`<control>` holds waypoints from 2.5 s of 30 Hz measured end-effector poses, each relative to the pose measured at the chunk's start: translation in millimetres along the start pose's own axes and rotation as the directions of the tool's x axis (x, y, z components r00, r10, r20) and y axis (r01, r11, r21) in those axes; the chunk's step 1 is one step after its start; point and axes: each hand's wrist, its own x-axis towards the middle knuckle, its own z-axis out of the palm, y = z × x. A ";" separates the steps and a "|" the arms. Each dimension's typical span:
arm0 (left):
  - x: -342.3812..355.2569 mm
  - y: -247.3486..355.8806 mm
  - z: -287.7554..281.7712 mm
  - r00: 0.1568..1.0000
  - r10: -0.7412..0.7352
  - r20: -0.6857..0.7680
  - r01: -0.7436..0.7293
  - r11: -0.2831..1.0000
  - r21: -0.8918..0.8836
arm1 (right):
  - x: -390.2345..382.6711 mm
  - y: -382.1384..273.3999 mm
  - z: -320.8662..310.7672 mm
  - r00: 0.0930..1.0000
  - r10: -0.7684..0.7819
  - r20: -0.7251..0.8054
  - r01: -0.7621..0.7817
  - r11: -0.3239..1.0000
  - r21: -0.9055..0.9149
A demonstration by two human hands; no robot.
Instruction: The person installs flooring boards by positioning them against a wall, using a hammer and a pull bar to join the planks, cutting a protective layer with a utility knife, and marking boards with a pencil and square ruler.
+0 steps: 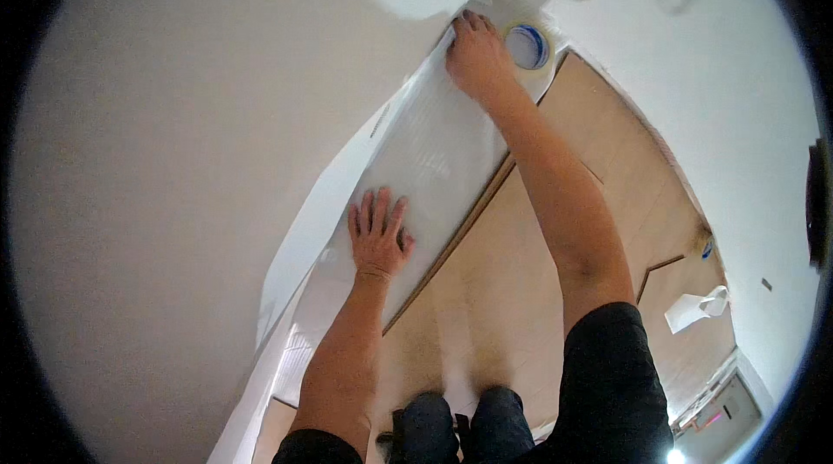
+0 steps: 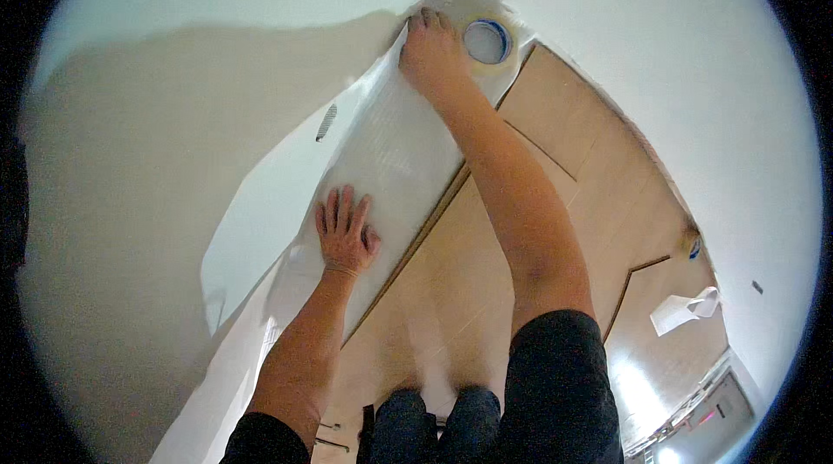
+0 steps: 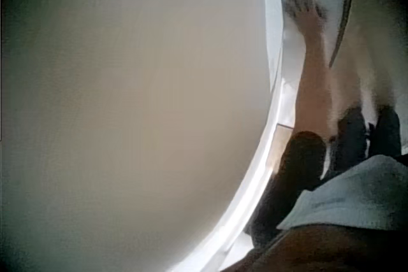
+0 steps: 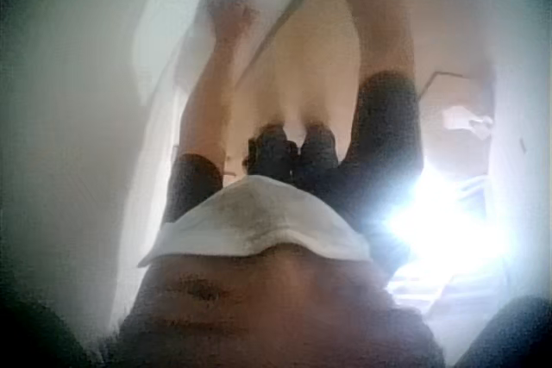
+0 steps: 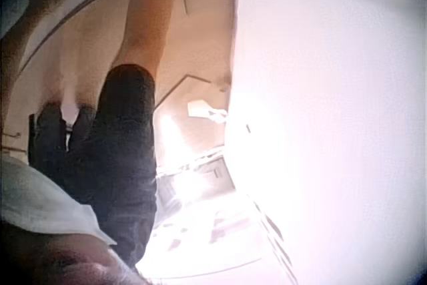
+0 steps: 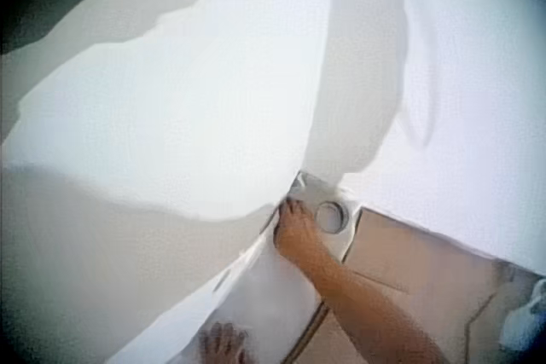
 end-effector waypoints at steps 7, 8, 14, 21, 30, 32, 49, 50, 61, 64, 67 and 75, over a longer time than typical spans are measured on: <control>1.4 12.6 -10.0 1.000 0.021 0.017 -0.021 1.000 -0.015 | -102.5 59.5 -20.0 0.961 0.209 -0.180 -0.246 0.945 -0.217; 2.1 11.8 -6.9 1.000 0.024 -0.002 -0.024 1.000 -0.016 | -90.5 67.5 -17.6 0.961 0.238 -0.139 -0.255 0.959 -0.120; 0.6 4.4 0.5 0.999 0.013 -0.043 -0.012 1.000 0.024 | -44.6 58.5 13.4 0.959 0.170 -0.228 -0.216 0.956 -0.196; 0.4 10.6 3.5 1.000 0.003 -0.013 -0.003 0.999 0.036 | -38.7 81.3 15.4 0.936 0.055 -0.347 -0.164 0.942 -0.293; -4.2 13.7 -5.6 0.999 -0.023 -0.023 0.024 1.000 0.016 | -334.4 47.7 -20.1 0.967 0.021 -0.254 -0.048 0.994 -0.102; -8.3 16.2 -3.7 0.998 -0.057 0.027 0.056 0.997 0.045 | -463.0 79.6 -22.6 0.951 0.279 -0.135 -0.293 0.951 -0.103; -347.7 38.1 -131.2 0.969 -0.183 -0.165 0.176 0.983 -0.059 | -677.0 52.3 6.9 0.924 0.369 -0.099 -0.379 0.855 -0.355; -425.8 31.8 -128.0 0.957 -0.289 0.009 0.289 0.957 0.020 | -670.3 57.8 18.0 0.929 0.351 -0.116 -0.368 0.857 -0.360; -1105.8 170.8 -176.9 -0.020 -0.746 0.665 0.958 0.175 0.225 | -599.6 104.8 -35.1 0.686 0.373 0.624 0.426 0.490 -0.761; -1196.5 183.3 -168.4 0.001 -0.755 0.656 0.983 0.120 0.137 | -693.2 4.9 -10.3 0.956 0.113 0.272 0.064 0.822 -0.566; -1220.7 131.1 -161.5 0.103 -0.828 0.551 0.993 0.119 -0.006 | -766.0 -115.1 43.1 0.857 -0.450 0.252 0.491 0.861 -0.131; -1238.2 66.2 -119.4 0.104 -0.926 0.362 0.824 -0.124 -0.553 | -1044.2 -442.5 145.2 0.112 -0.627 0.771 0.928 0.344 0.145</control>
